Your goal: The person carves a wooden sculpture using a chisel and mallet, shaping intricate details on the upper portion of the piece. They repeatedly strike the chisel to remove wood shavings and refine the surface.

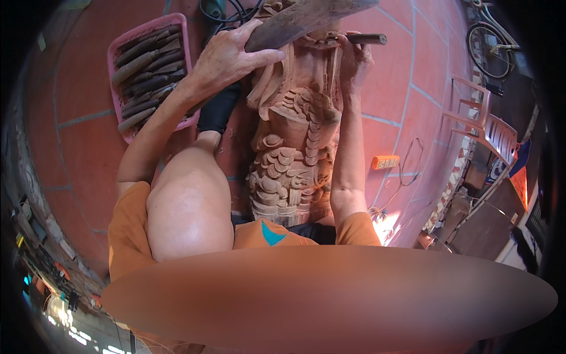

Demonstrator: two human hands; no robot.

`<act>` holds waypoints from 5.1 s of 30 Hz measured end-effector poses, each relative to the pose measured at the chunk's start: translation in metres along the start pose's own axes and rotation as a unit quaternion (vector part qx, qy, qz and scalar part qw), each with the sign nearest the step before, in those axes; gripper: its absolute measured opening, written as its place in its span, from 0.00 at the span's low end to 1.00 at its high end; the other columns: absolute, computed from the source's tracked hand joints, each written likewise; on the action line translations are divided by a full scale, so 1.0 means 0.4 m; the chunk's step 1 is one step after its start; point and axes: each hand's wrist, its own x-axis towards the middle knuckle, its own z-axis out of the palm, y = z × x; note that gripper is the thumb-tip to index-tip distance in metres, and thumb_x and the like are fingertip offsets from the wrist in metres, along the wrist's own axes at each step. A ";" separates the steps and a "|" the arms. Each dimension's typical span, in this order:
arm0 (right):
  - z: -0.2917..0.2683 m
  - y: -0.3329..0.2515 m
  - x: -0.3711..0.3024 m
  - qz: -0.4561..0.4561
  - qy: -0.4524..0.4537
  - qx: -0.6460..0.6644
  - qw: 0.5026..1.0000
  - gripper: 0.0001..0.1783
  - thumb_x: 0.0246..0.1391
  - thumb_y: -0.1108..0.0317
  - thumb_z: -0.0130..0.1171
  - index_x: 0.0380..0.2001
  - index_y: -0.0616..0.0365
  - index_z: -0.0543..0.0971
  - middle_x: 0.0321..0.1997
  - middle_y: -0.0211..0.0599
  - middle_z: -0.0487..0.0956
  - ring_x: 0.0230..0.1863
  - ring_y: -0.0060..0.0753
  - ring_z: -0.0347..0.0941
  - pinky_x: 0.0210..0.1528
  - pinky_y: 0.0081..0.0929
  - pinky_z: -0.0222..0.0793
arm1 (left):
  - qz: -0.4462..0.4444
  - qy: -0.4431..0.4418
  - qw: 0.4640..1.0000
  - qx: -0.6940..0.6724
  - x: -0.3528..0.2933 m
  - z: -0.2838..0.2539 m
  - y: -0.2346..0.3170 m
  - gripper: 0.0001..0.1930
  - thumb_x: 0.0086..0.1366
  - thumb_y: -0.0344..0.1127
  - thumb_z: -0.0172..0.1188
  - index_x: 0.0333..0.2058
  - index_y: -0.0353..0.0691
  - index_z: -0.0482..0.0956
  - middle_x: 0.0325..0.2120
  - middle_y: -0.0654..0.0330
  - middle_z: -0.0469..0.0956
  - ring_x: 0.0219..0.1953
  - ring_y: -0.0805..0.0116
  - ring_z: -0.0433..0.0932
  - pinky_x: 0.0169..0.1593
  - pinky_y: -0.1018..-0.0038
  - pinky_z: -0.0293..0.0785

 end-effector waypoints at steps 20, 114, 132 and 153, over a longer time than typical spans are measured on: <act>0.015 -0.021 0.041 -0.087 -0.051 -0.190 0.976 0.17 0.56 0.63 0.72 0.46 0.53 0.80 0.33 0.40 0.87 0.34 0.33 0.86 0.39 0.30 0.79 | 0.065 -0.007 0.995 0.070 -0.004 -0.016 0.050 0.31 0.64 0.53 0.69 0.56 0.35 0.74 0.35 0.43 0.83 0.37 0.48 0.84 0.44 0.61 0.78; 0.022 -0.021 0.065 -0.084 -0.111 -0.200 0.970 0.13 0.59 0.63 0.69 0.45 0.52 0.80 0.35 0.39 0.88 0.35 0.37 0.87 0.36 0.32 0.78 | 0.079 0.061 0.992 -0.078 0.005 -0.047 0.091 0.34 0.65 0.54 0.68 0.59 0.32 0.74 0.41 0.45 0.83 0.44 0.62 0.83 0.53 0.67 0.76; -0.005 0.038 0.080 -0.060 -0.089 -0.141 0.984 0.12 0.63 0.67 0.66 0.44 0.61 0.78 0.36 0.43 0.87 0.37 0.38 0.87 0.41 0.29 0.82 | 0.033 -0.001 0.997 0.063 0.022 -0.054 -0.014 0.31 0.65 0.55 0.67 0.56 0.35 0.76 0.37 0.51 0.83 0.38 0.65 0.81 0.46 0.68 0.76; -0.058 0.051 -0.120 0.083 0.026 0.146 0.985 0.15 0.61 0.79 0.66 0.48 0.65 0.74 0.41 0.41 0.83 0.41 0.31 0.84 0.48 0.25 0.82 | -0.132 0.018 0.990 -0.056 -0.086 -0.010 -0.107 0.33 0.60 0.58 0.70 0.52 0.35 0.80 0.25 0.59 0.81 0.23 0.74 0.76 0.27 0.72 0.73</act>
